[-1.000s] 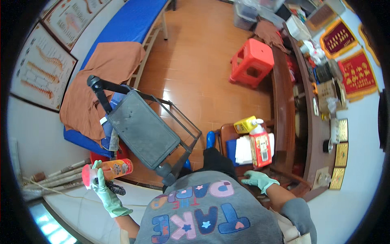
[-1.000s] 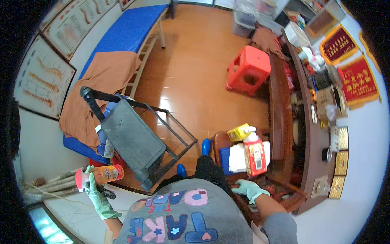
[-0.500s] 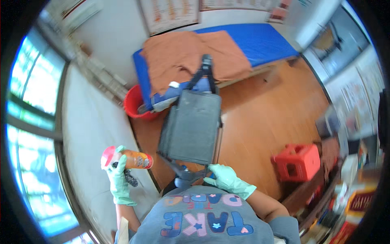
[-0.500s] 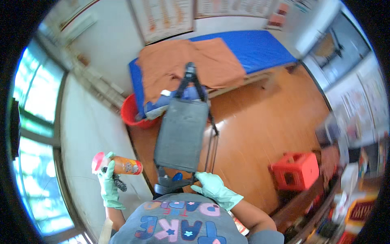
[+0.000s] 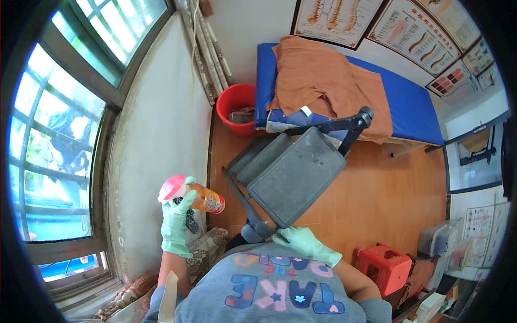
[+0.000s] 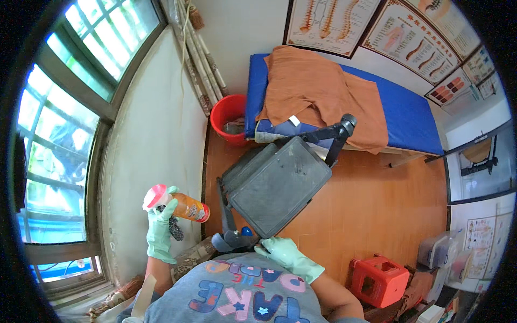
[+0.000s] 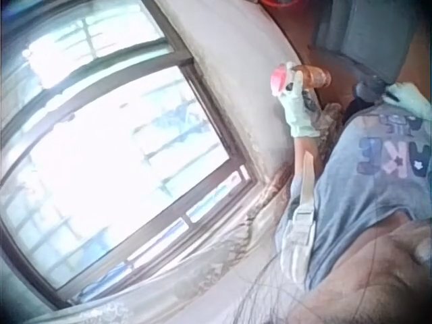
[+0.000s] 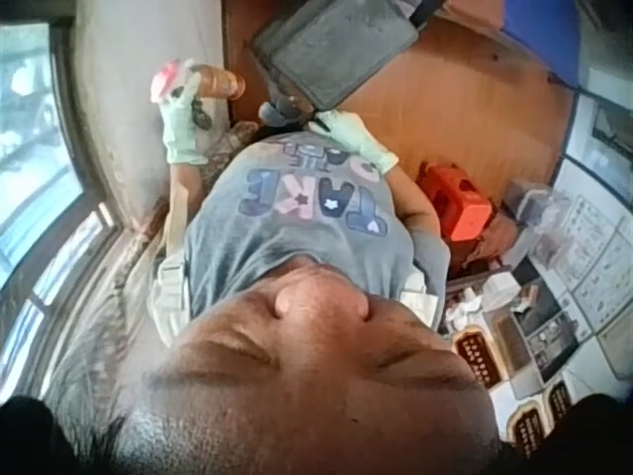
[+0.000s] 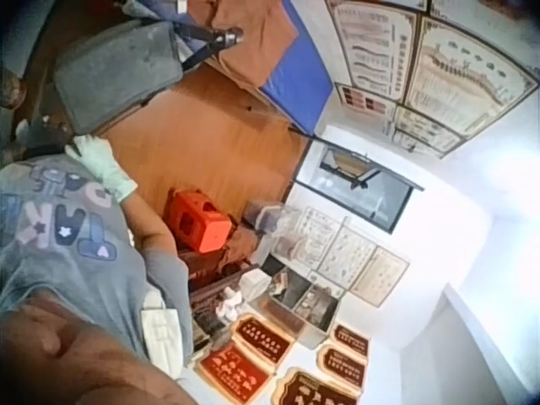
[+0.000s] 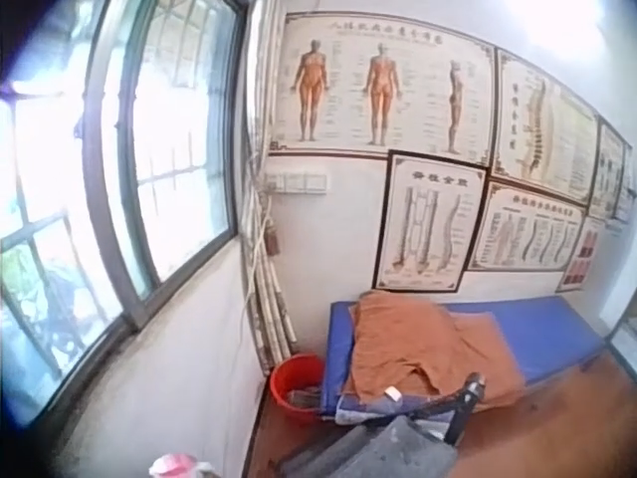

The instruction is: Cleaning the window frame and glass using a spray bottle and steel wool pad.

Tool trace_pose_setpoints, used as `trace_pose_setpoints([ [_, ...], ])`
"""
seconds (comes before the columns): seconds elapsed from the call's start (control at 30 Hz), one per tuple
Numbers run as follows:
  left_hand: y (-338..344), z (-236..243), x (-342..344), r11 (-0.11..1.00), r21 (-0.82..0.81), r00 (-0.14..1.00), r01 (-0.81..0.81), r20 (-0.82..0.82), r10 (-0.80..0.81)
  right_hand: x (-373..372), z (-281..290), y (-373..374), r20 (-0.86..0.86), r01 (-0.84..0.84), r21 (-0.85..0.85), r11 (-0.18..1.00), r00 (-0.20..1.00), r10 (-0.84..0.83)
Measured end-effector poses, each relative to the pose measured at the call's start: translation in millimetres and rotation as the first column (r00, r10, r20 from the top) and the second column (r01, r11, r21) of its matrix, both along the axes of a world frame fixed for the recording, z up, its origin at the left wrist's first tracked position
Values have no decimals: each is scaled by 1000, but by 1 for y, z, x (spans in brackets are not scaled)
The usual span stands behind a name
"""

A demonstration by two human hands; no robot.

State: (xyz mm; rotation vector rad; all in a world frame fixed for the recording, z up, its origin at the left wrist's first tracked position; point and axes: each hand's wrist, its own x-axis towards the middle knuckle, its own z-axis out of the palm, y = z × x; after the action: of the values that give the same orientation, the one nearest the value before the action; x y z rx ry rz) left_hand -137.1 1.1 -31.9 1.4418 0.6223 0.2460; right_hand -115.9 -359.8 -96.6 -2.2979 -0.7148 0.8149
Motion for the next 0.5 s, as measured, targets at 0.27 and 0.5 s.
trace_pose_setpoints([
  [0.27, 21, 7, -19, 991, 25, 992, -128, 5, 128, 27, 2, 43, 149, -335, 189, 923, 939, 310],
  [0.5, -15, 41, -67, 915, 164, 928, -368, 6, 372, 91, 97, -35, 244, 155, 430, 889, 929, -280],
])
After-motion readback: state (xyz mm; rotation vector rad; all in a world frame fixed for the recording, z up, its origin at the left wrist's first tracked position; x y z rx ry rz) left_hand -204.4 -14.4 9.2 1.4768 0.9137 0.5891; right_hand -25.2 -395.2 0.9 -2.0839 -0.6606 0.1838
